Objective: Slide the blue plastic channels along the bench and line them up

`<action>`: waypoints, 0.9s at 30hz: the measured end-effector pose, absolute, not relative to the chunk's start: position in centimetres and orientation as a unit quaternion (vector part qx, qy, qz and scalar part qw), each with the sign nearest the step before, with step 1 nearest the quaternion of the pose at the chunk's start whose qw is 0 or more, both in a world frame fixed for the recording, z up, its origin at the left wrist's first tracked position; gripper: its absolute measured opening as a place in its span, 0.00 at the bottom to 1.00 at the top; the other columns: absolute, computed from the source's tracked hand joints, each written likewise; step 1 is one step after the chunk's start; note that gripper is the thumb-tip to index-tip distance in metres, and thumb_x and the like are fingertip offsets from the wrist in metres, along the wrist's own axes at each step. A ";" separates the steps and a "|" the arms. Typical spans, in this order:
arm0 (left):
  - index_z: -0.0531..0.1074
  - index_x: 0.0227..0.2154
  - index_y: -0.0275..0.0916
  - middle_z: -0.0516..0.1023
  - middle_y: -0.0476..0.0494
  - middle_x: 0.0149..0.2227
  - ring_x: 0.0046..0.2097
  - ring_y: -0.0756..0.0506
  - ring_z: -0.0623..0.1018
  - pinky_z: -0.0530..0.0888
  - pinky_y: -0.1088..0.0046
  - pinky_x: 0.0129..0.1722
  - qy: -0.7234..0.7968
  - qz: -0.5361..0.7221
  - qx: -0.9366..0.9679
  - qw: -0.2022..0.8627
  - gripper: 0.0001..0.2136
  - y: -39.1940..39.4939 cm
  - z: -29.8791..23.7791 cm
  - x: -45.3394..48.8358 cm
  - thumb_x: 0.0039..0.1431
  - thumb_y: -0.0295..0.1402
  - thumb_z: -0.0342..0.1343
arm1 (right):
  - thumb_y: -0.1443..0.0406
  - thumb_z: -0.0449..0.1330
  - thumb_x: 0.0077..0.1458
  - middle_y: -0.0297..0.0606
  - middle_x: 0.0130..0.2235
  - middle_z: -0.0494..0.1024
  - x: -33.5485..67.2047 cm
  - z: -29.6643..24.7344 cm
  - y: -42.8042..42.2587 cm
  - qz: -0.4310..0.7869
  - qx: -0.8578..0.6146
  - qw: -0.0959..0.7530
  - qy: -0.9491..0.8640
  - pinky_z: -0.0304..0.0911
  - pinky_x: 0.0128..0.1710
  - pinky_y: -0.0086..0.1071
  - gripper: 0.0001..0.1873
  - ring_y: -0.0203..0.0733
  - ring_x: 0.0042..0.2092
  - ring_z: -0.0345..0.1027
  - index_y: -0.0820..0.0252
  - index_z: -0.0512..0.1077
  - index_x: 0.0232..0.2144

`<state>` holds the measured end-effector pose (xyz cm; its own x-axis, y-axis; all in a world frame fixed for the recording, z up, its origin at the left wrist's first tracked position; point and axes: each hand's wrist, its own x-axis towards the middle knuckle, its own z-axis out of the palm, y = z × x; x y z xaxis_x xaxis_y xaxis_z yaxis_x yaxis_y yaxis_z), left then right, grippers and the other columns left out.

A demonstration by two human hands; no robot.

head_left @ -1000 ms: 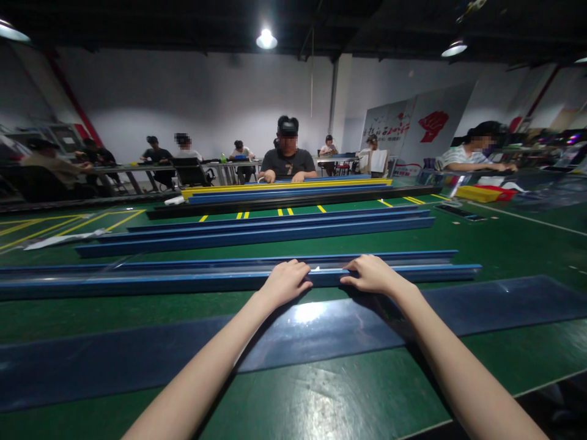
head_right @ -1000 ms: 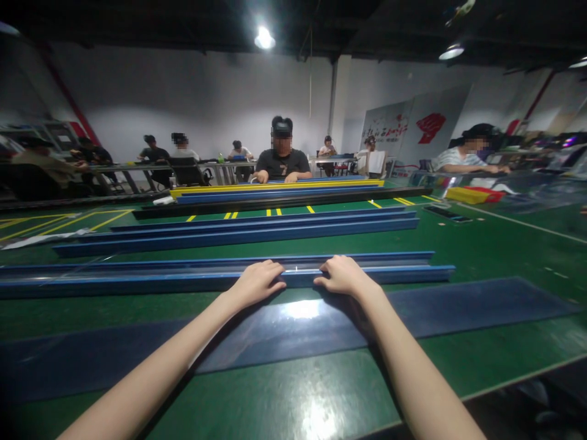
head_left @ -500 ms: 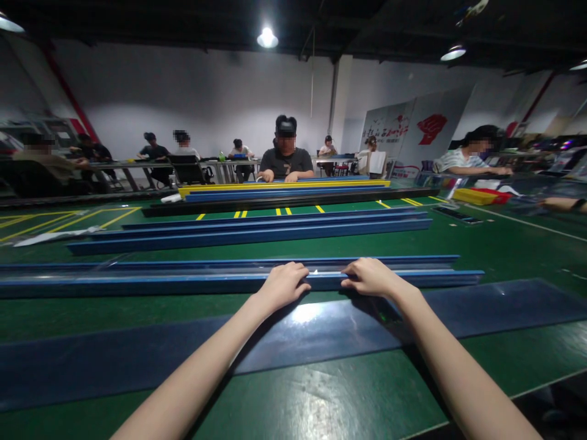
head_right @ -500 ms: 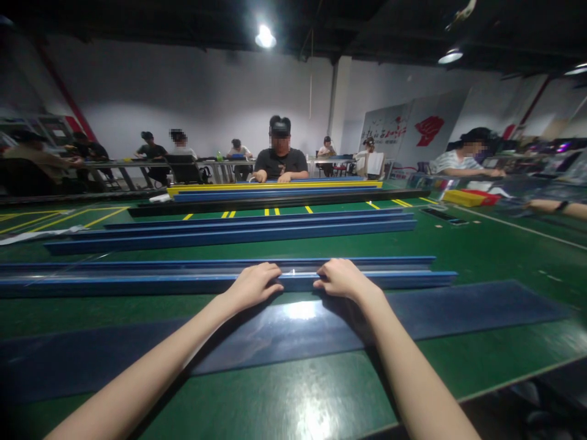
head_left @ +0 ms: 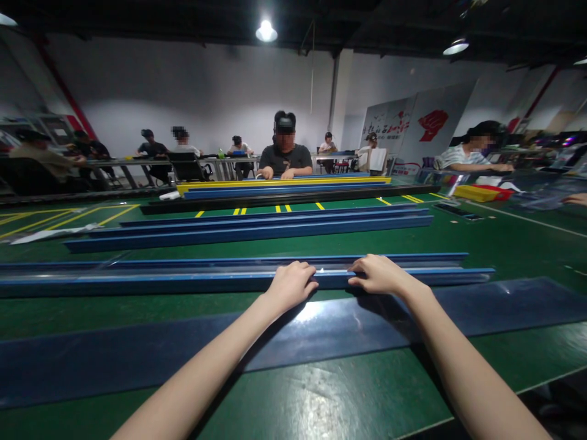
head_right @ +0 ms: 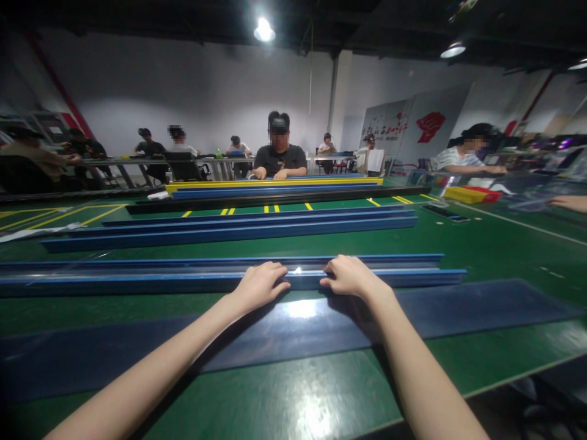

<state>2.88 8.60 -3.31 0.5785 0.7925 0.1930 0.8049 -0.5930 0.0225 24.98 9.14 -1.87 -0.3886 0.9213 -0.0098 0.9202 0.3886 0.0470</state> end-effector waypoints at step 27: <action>0.66 0.28 0.39 0.70 0.50 0.31 0.35 0.48 0.70 0.62 0.76 0.29 -0.409 -0.128 -0.902 0.051 0.10 9.9 -2.8 1.0 0.50 0.39 0.56 | 0.58 0.57 0.50 0.36 0.32 0.73 21.7 -2.5 8.5 0.079 0.488 -0.075 0.866 0.47 0.26 0.27 0.10 0.38 0.34 0.65 0.60 0.66 0.30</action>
